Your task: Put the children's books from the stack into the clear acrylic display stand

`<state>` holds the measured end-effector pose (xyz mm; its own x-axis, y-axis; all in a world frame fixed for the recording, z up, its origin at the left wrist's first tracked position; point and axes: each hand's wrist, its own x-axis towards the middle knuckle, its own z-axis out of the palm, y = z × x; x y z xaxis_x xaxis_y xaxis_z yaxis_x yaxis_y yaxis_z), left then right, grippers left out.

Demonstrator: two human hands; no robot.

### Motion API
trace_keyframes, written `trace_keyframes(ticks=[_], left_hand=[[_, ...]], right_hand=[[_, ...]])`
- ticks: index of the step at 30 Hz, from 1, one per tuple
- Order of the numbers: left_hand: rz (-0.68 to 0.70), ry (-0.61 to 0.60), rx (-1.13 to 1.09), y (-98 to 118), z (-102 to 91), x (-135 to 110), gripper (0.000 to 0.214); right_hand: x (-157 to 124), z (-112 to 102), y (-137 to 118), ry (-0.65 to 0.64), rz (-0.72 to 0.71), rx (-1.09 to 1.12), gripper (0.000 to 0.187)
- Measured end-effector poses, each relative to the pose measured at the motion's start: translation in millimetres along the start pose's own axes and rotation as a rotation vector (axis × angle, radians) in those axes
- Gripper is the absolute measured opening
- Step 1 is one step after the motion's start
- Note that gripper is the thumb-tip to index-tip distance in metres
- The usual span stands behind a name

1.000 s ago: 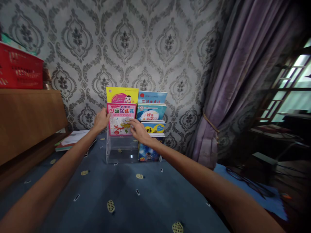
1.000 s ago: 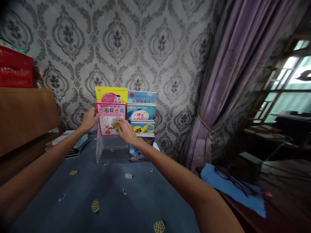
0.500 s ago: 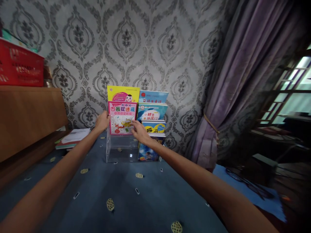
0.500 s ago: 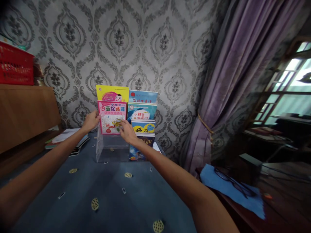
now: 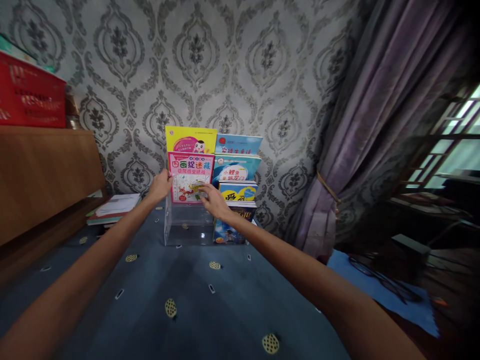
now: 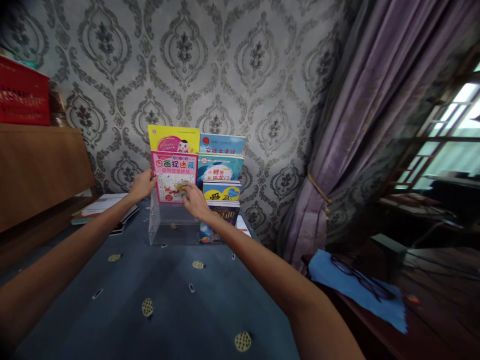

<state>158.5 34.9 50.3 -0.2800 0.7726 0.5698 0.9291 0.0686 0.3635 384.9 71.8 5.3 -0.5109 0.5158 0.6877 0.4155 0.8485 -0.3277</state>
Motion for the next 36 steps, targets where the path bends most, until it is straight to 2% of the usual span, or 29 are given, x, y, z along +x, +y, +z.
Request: trace_keyframes(ticks=[7, 22, 31, 36], left_hand=[[-0.020, -0.017, 0.061, -2.2, -0.8, -1.8, 0.029], [-0.019, 0.016, -0.004, -12.0, 5.2, 7.5, 0.028], [0.008, 0.046, -0.048, -11.1, -5.5, -2.2, 0.029], [0.049, 0.031, -0.086, -18.7, -7.0, -10.8, 0.027]], right_hand=[[0.5, -2.5, 2.0, 0.001, 0.020, 0.005, 0.034], [-5.3, -2.5, 6.8, -0.001, 0.026, 0.001, 0.030], [-5.8, -0.7, 5.5, -0.020, 0.015, 0.069, 0.032], [-13.1, 1.5, 7.6, -0.006, 0.012, 0.073, 0.034]])
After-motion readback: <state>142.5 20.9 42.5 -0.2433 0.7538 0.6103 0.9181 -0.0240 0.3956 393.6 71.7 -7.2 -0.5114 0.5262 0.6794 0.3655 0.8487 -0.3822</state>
